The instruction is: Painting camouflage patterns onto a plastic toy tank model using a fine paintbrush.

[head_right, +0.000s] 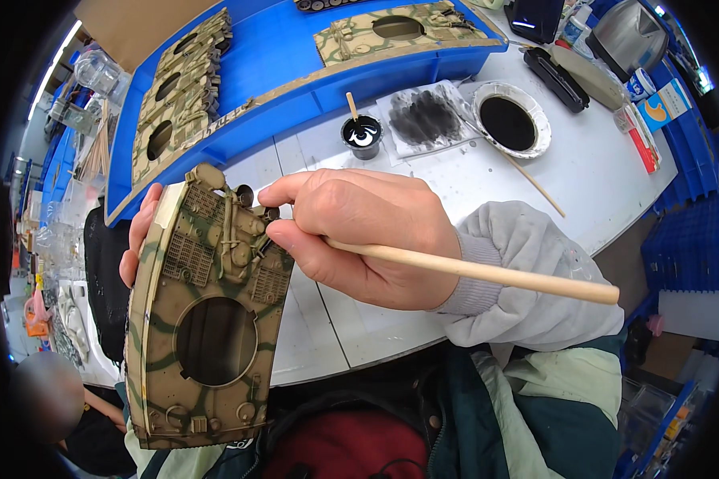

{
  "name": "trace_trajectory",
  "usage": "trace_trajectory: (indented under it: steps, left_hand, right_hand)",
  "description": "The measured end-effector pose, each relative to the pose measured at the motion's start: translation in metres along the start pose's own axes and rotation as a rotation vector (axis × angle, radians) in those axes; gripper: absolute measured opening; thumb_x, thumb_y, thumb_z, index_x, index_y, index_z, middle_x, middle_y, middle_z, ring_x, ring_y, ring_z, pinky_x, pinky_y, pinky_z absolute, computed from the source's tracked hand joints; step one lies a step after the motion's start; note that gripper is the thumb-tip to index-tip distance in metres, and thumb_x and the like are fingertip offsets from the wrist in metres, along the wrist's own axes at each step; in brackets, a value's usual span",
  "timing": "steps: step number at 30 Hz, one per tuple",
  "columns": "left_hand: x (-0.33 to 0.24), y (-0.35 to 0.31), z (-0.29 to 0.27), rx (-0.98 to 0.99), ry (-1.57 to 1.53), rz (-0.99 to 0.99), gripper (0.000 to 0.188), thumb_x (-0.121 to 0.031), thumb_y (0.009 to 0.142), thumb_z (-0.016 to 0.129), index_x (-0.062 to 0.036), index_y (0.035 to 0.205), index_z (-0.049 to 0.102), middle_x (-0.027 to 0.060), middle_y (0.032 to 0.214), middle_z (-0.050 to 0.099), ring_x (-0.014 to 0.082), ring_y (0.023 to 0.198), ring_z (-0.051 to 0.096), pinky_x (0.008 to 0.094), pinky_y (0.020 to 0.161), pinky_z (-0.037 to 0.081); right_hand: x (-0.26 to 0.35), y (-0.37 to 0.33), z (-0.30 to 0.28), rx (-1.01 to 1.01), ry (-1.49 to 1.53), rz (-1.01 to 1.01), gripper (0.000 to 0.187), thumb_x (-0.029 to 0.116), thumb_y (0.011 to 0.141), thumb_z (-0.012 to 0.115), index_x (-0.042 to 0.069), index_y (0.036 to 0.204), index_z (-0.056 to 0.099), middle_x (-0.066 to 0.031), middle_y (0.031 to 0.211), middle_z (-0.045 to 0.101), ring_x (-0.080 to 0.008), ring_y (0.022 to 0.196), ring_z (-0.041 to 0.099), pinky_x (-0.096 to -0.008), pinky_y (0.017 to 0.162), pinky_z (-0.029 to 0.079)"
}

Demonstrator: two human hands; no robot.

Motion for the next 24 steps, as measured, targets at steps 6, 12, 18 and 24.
trace_trajectory:
  steps: [6, 12, 18, 24]
  left_hand:
    - [-0.002, 0.000, 0.006, -0.004, 0.456, 0.110, 0.042, -0.032, 0.095, 0.033, -0.0063, 0.126, 0.041, 0.0255, 0.133, 0.035, 0.0339, 0.127, 0.032, 0.0447, 0.106, 0.029]
    - [-0.020, -0.008, 0.019, 0.095, 0.676, 0.374, 0.039, -0.027, 0.092, 0.043, -0.0238, 0.130, 0.032, 0.0250, 0.129, 0.039, 0.0385, 0.125, 0.034, 0.0495, 0.102, 0.034]
    - [-0.018, -0.006, 0.017, 0.118, 0.675, 0.339, 0.040, -0.027, 0.092, 0.044, -0.0214, 0.130, 0.032, 0.0254, 0.127, 0.041, 0.0390, 0.123, 0.036, 0.0495, 0.101, 0.034]
    - [-0.017, -0.006, 0.019, 0.041, 0.661, 0.398, 0.042, -0.028, 0.091, 0.045, -0.0215, 0.130, 0.031, 0.0254, 0.126, 0.042, 0.0396, 0.122, 0.037, 0.0498, 0.101, 0.035]
  right_hand:
    - [-0.003, -0.005, -0.016, -0.263, -0.046, 0.045, 0.015, -0.007, 0.076, 0.063, -0.001, 0.070, 0.051, -0.0063, 0.061, 0.048, -0.0249, 0.067, 0.064, -0.0355, 0.069, 0.056]
    - [-0.001, -0.004, -0.013, -0.226, -0.039, 0.057, 0.014, -0.005, 0.076, 0.065, -0.001, 0.072, 0.052, -0.0065, 0.063, 0.052, -0.0252, 0.070, 0.065, -0.0345, 0.069, 0.056]
    - [0.002, -0.002, -0.014, -0.277, -0.025, 0.038, 0.016, -0.006, 0.075, 0.065, 0.000, 0.070, 0.051, -0.0070, 0.060, 0.051, -0.0248, 0.063, 0.062, -0.0351, 0.070, 0.056]
    - [0.000, -0.002, -0.015, -0.270, -0.055, 0.028, 0.017, -0.007, 0.075, 0.064, 0.000, 0.068, 0.050, -0.0070, 0.058, 0.049, -0.0255, 0.061, 0.061, -0.0354, 0.070, 0.056]
Point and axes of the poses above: each hand's wrist, its own y-axis towards the middle knuckle, its own z-axis out of the palm, x = y × z, the point moved 10 cm from there along y, towards the middle knuckle
